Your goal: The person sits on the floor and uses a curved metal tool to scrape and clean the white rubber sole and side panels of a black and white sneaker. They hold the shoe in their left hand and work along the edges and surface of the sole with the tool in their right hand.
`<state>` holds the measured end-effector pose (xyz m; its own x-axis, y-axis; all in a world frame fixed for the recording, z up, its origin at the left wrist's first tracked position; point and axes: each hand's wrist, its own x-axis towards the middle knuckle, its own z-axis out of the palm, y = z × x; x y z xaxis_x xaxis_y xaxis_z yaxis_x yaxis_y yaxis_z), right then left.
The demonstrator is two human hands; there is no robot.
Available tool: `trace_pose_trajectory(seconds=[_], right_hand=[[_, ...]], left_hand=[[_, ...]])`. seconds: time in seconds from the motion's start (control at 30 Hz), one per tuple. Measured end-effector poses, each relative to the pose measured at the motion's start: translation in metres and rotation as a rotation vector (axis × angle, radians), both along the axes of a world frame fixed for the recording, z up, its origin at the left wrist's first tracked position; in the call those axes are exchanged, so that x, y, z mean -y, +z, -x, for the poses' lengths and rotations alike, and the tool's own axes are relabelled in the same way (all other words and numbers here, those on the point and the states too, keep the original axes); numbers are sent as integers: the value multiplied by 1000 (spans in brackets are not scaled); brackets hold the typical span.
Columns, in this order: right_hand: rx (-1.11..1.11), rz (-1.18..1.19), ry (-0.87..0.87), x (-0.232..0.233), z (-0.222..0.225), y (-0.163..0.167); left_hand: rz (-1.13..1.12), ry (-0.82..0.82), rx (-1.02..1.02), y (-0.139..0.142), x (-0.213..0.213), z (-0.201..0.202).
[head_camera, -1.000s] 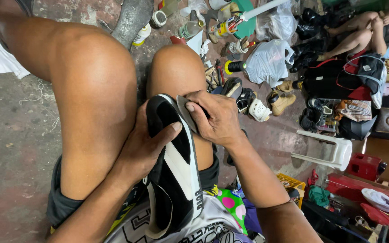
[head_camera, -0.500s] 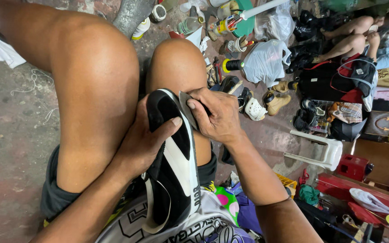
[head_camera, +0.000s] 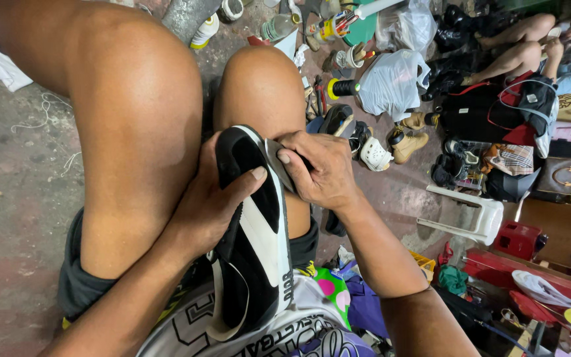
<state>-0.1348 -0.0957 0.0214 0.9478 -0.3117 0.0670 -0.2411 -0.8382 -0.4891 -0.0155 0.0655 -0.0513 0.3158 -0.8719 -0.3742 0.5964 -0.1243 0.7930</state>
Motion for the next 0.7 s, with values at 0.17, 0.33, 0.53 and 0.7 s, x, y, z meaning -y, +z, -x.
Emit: trace_pose_trajectory(seconds=[0.17, 0.33, 0.53, 0.7], right_hand=[[0, -7, 14, 2, 7, -2], [22, 1, 39, 5, 12, -6], [45, -24, 68, 5, 16, -8], [43, -75, 57, 6, 20, -10]], left_hand=[[25, 18, -58, -1, -1, 2], [27, 3, 17, -1, -3, 0], [58, 6, 12, 2, -3, -1], [57, -2, 12, 4, -4, 0]])
